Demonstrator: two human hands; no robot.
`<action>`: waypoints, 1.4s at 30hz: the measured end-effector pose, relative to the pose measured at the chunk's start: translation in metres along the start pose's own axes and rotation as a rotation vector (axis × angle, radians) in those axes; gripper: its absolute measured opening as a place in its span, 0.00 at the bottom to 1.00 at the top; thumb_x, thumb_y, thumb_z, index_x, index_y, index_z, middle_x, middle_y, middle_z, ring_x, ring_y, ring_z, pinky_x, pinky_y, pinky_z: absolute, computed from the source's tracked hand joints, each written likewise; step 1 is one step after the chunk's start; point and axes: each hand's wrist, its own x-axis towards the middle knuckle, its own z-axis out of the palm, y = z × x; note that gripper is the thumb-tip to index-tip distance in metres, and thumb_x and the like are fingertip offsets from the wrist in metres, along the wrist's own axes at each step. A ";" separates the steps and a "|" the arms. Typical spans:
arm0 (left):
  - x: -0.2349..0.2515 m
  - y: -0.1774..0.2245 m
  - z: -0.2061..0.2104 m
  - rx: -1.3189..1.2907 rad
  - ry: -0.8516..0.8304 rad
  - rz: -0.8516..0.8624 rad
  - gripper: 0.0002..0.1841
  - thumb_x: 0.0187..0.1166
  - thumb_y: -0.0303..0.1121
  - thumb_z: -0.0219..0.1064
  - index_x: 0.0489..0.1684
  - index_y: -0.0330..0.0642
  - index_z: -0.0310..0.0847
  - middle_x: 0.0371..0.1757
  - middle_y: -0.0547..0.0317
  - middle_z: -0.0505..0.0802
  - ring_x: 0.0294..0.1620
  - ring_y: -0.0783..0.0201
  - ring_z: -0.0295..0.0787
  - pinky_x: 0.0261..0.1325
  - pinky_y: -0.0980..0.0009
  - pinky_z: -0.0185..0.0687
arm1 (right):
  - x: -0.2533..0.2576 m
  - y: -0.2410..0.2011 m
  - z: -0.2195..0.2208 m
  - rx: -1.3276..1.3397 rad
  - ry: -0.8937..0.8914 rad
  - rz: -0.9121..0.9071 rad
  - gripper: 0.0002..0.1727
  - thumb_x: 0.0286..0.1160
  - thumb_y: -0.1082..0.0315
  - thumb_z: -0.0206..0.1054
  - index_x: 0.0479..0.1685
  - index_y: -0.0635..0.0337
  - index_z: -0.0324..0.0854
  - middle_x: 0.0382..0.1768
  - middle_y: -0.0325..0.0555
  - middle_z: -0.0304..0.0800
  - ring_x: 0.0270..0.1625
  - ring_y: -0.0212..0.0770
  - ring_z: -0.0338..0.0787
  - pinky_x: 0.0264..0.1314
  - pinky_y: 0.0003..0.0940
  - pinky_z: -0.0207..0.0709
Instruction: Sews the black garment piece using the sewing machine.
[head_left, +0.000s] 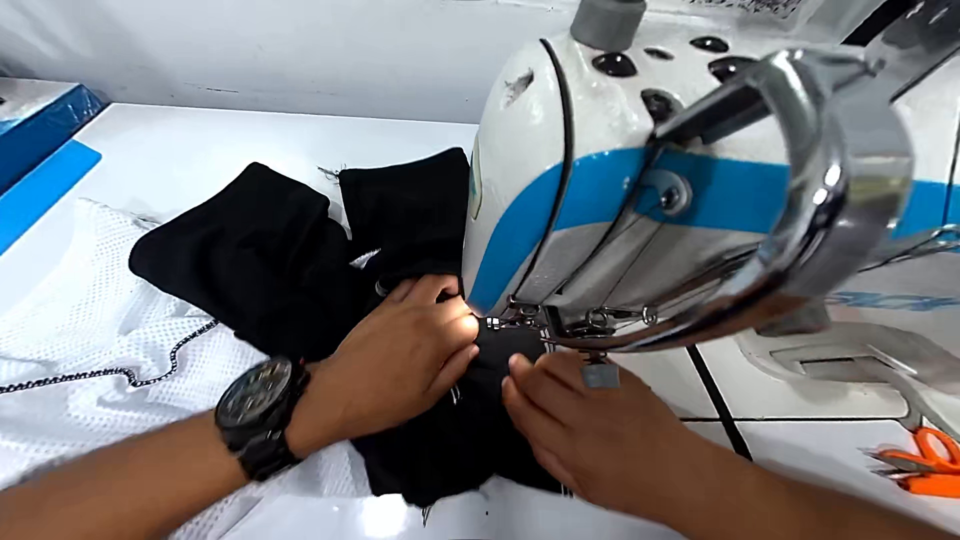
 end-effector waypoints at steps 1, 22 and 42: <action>-0.006 0.005 0.001 -0.005 0.008 -0.022 0.20 0.87 0.46 0.51 0.31 0.50 0.87 0.45 0.62 0.92 0.69 0.54 0.82 0.72 0.53 0.76 | -0.002 -0.003 -0.002 0.008 -0.005 -0.016 0.15 0.86 0.62 0.53 0.57 0.50 0.85 0.57 0.43 0.91 0.61 0.45 0.88 0.61 0.40 0.81; 0.016 -0.028 0.007 -0.110 0.040 -0.011 0.16 0.73 0.36 0.64 0.11 0.50 0.79 0.25 0.69 0.86 0.32 0.72 0.85 0.34 0.71 0.82 | -0.002 0.004 0.003 0.036 -0.052 0.073 0.22 0.89 0.52 0.50 0.70 0.47 0.82 0.70 0.40 0.87 0.66 0.44 0.87 0.51 0.35 0.83; -0.024 0.000 -0.108 0.092 -0.475 0.174 0.22 0.77 0.52 0.63 0.18 0.46 0.86 0.23 0.58 0.89 0.33 0.54 0.91 0.47 0.49 0.83 | -0.002 0.012 0.001 0.069 -0.015 -0.070 0.17 0.88 0.65 0.52 0.65 0.44 0.82 0.69 0.33 0.87 0.77 0.41 0.81 0.75 0.55 0.71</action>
